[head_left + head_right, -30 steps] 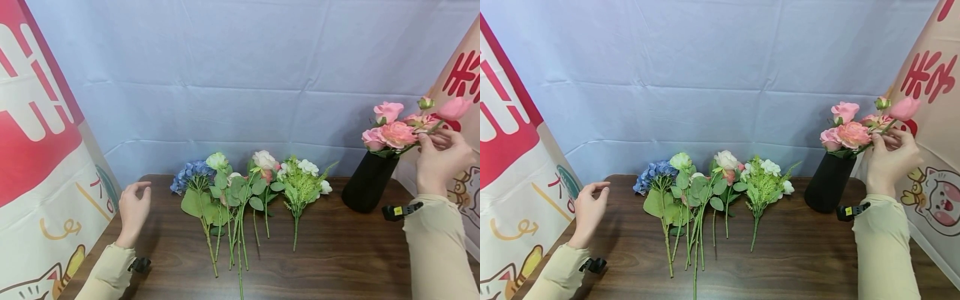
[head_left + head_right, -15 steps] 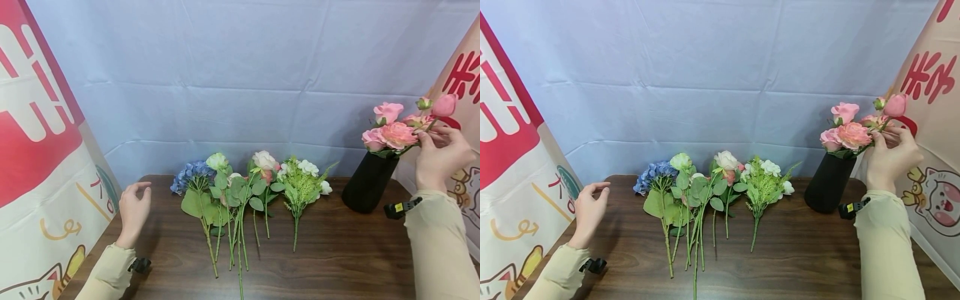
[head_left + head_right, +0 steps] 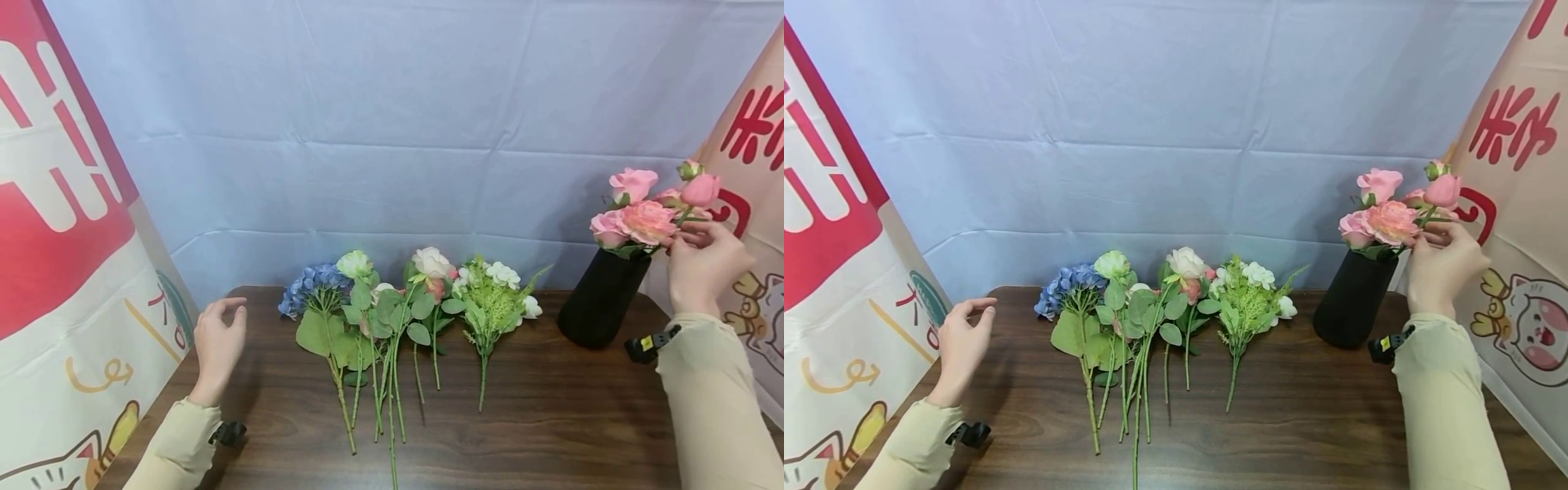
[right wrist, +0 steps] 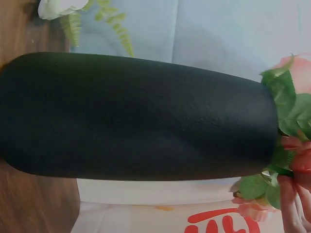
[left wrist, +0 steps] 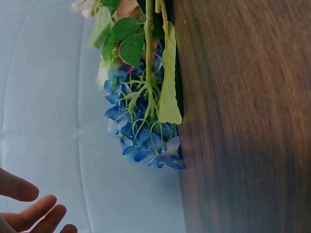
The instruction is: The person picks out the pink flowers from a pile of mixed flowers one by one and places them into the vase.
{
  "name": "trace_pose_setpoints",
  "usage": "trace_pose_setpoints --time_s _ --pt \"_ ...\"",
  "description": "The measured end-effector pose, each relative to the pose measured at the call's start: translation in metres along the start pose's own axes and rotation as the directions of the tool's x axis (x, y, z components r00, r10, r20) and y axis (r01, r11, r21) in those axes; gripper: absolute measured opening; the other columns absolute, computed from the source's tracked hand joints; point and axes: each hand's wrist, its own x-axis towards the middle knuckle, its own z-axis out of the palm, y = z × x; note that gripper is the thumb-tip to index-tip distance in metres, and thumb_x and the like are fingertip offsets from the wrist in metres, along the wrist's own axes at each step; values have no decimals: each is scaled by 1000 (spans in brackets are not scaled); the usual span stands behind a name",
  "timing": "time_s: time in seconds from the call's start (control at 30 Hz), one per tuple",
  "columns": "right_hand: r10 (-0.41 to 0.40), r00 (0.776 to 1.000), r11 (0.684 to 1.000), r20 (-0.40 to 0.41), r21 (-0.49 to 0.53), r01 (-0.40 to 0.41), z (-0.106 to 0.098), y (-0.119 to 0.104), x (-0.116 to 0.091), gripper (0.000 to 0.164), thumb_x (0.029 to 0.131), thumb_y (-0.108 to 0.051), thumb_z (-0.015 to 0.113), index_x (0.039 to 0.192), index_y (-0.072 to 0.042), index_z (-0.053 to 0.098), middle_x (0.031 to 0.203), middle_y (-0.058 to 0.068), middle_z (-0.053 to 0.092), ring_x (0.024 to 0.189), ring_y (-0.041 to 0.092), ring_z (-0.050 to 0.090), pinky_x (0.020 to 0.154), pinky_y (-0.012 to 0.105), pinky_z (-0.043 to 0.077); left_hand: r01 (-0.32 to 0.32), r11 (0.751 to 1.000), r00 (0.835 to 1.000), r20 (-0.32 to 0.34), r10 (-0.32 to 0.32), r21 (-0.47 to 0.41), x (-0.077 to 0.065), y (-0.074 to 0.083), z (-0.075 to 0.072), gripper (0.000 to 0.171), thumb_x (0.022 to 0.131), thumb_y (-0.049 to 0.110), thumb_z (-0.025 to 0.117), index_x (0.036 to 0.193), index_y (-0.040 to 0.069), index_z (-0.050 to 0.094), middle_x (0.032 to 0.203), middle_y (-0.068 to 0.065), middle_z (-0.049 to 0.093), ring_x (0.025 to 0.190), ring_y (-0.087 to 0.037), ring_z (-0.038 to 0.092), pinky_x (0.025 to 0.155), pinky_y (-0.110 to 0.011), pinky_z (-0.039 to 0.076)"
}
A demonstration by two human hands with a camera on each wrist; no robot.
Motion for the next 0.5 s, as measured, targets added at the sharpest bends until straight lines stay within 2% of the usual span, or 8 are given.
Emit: trace_pose_setpoints --time_s 0.13,0.3,0.5 --pt "1 1000 1000 12 0 -1 2 5 0 30 86 -18 50 113 -24 60 75 -29 48 60 -19 41 61 5 35 -2 1000 1000 -4 2 -1 0 2 0 21 85 14 51 98 6 65 103 -14 60 100 -33 48 86 -47 31" --pt "-15 1000 1000 -10 -15 15 3 6 0 28 86 -21 52 112 -25 61 76 -28 51 60 -20 40 57 5 32 -7 1000 1000 -14 7 4 -2 5 -2 20 84 14 52 97 6 66 99 -14 60 98 -33 50 83 -46 33" --pt "-13 999 995 -30 -101 10 5 6 0 29 86 -29 52 113 -26 61 93 -20 62 57 -21 37 52 4 29 4 1000 1000 -9 -4 11 -4 6 -3 21 84 15 52 97 6 66 101 -14 60 100 -33 49 83 -46 33"
